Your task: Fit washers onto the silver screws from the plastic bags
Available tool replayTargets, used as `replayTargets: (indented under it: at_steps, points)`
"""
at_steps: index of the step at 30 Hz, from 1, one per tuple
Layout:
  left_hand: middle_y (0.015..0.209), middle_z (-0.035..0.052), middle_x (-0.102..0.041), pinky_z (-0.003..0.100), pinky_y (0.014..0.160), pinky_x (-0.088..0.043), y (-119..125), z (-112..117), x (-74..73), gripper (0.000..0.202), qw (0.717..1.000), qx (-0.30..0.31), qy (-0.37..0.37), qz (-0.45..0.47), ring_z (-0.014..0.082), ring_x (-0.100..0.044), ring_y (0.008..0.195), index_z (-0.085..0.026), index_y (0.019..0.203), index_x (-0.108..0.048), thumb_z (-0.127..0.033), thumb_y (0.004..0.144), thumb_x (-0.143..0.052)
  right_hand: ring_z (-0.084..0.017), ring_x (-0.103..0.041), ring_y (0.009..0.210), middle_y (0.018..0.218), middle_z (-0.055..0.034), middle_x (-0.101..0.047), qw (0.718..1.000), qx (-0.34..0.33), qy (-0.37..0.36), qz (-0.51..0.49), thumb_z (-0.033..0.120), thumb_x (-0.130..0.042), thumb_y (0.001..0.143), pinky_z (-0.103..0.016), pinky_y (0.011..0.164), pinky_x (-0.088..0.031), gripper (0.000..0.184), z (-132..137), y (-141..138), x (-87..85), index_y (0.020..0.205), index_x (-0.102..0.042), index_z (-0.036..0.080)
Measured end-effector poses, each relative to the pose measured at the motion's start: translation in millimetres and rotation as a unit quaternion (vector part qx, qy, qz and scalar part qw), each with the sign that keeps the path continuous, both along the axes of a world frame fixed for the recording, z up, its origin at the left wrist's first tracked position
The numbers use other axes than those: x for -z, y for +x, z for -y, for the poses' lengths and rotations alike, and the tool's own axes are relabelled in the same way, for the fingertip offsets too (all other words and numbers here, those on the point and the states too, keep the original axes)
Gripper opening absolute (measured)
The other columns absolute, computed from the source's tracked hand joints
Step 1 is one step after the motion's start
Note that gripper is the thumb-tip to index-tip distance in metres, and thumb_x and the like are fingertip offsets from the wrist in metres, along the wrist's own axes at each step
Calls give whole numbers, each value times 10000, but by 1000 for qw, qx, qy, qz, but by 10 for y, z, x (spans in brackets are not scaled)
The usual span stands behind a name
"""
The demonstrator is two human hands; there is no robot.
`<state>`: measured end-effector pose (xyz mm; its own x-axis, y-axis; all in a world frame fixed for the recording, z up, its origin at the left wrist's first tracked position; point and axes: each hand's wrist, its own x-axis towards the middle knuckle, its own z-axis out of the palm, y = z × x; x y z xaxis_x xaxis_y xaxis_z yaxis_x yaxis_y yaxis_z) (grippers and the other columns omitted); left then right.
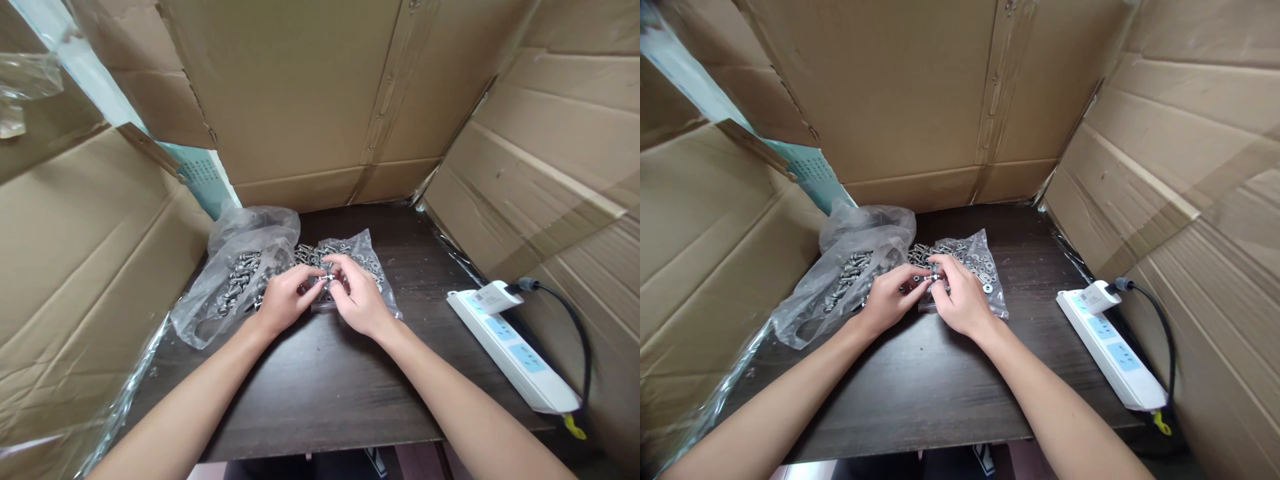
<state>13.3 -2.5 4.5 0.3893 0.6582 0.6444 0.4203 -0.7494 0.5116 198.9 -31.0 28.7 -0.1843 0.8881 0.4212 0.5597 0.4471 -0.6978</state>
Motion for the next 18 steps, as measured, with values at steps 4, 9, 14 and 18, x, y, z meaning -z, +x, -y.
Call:
replayTargets:
  at_steps: [4, 9, 14, 18]
  points:
    - [963, 31, -766, 221, 640, -545, 1, 2, -6, 88, 1000, -3, 0, -3, 116, -674, 670, -183, 1048, -694, -202, 974, -649, -202, -628, 775, 901, -38, -668, 1000, 9, -16, 1, 214, -460, 943, -328, 691, -480, 332, 0, -4, 11, 1249, -588, 212]
    - [959, 31, -768, 221, 648, -548, 2, 1, -5, 88, 1000, -4, 0, -5, 117, -677, 672, -181, 1047, -697, -204, 974, -652, -188, -627, 771, 930, -43, -658, 1000, 10, 7, -2, 189, -504, 906, -313, 688, -482, 354, -1, -5, 15, 1249, -589, 202]
    - [962, 29, -772, 219, 649, -556, 4, -4, 8, 97, 1000, -2, 0, -7, 115, -679, 668, -181, 1049, -699, -205, 978, -636, -185, -627, 745, 867, -27, -677, 1000, 16, -13, -3, 257, -476, 974, -306, 671, -468, 285, 2, -6, 5, 1227, -599, 205]
    - [951, 32, -774, 212, 644, -564, 8, -6, 16, 92, 1000, 1, 0, -1, 119, -693, 684, -177, 1042, -697, -210, 975, -643, -185, -631, 779, 990, -58, -675, 1000, 14, 10, 9, 207, -517, 912, -310, 691, -485, 332, -3, -2, 25, 1232, -605, 199]
